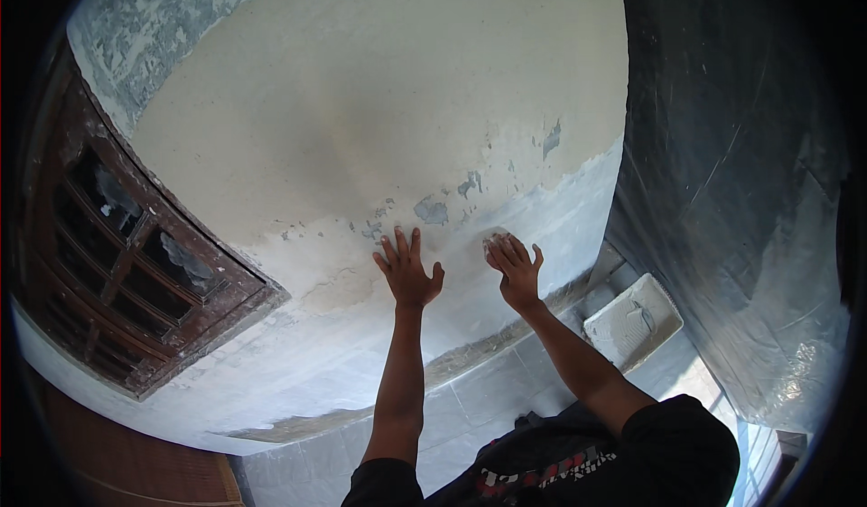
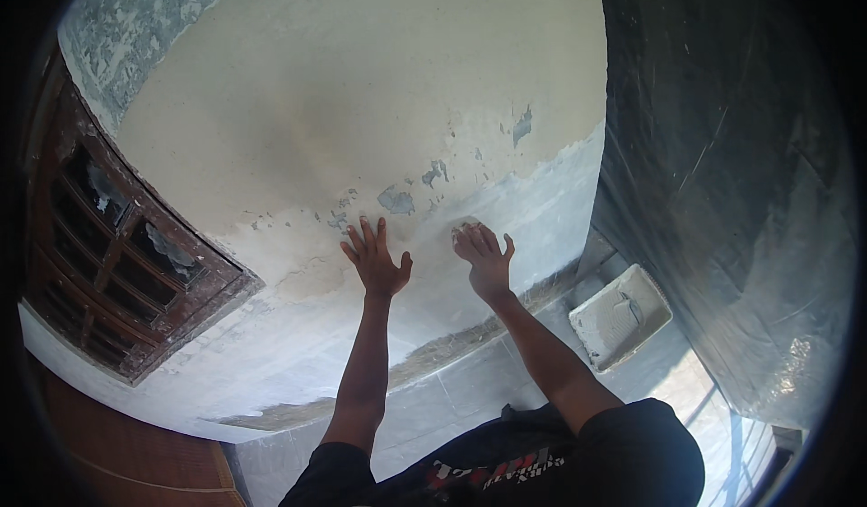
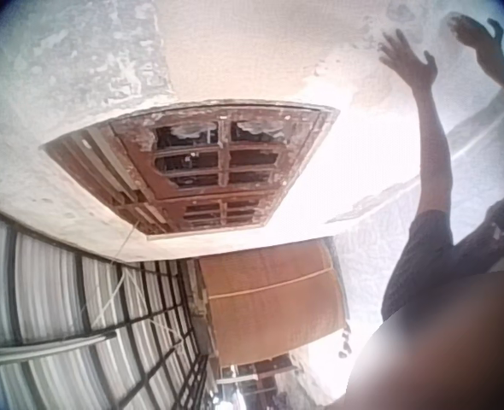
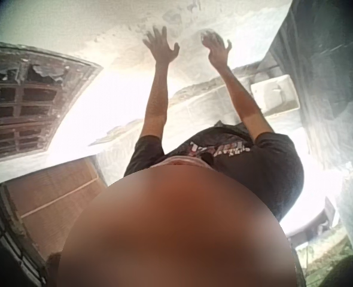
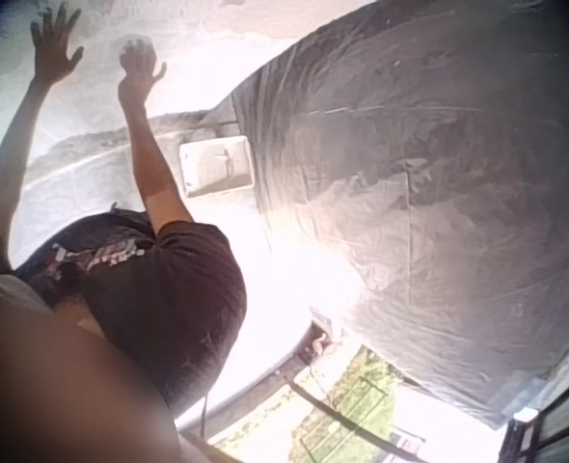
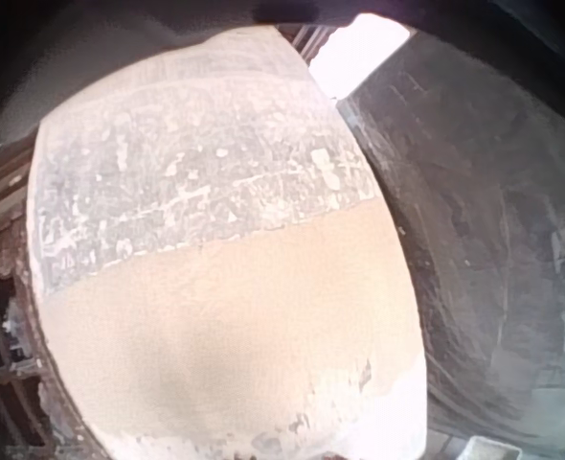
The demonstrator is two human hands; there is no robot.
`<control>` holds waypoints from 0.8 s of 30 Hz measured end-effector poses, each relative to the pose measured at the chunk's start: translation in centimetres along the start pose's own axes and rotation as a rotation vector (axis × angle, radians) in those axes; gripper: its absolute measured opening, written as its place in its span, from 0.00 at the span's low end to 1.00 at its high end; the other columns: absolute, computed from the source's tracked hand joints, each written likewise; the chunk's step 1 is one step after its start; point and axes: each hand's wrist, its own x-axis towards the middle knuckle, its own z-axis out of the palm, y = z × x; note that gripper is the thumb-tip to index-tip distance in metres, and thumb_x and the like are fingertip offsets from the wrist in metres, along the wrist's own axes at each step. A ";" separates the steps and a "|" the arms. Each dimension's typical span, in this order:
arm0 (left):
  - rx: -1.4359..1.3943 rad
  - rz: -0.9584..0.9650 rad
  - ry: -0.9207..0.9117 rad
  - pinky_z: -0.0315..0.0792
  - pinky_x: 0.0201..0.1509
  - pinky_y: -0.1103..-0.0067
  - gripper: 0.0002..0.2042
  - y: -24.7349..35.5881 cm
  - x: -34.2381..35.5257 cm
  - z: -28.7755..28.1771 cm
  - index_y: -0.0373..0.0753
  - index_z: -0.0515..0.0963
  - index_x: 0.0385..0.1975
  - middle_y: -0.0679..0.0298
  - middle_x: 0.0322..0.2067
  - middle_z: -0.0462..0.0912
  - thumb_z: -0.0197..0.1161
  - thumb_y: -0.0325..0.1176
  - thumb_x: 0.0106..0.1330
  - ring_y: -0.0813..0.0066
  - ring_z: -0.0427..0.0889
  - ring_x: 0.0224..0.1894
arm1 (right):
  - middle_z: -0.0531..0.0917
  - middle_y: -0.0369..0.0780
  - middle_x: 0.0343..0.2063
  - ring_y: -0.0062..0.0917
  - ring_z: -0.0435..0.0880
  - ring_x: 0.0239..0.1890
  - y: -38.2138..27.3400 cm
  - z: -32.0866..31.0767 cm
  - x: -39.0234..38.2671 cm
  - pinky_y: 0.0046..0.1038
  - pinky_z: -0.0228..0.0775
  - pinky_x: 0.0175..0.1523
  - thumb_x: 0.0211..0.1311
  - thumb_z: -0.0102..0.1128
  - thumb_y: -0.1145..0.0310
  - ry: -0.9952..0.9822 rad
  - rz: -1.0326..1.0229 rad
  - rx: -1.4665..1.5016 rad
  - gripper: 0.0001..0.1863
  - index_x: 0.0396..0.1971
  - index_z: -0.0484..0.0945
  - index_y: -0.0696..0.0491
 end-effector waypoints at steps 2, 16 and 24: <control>0.014 0.012 -0.022 0.25 0.73 0.41 0.44 -0.1 -0.1 0.0 0.42 0.56 0.73 0.44 0.75 0.44 0.63 0.49 0.55 0.36 0.32 0.77 | 0.75 0.37 0.64 0.32 0.67 0.70 -1.1 -1.4 4.4 0.46 0.37 0.71 0.50 0.52 0.88 0.127 -0.025 -0.006 0.37 0.63 0.73 0.46; 0.009 -0.003 -0.043 0.26 0.74 0.41 0.43 1.6 -0.4 -1.4 0.38 0.56 0.72 0.41 0.75 0.42 0.62 0.48 0.56 0.35 0.32 0.77 | 0.76 0.34 0.63 0.36 0.63 0.72 1.7 -1.0 0.2 0.53 0.49 0.70 0.55 0.55 0.83 -0.127 -0.092 0.020 0.33 0.61 0.76 0.40; -0.234 -0.003 -0.119 0.29 0.76 0.45 0.42 11.0 -6.5 1.4 0.33 0.53 0.71 0.39 0.75 0.37 0.62 0.41 0.57 0.36 0.29 0.77 | 0.86 0.36 0.35 0.20 0.85 0.38 16.5 -3.8 -18.5 0.25 0.77 0.43 0.68 0.57 0.73 -0.474 1.016 0.653 0.16 0.54 0.80 0.54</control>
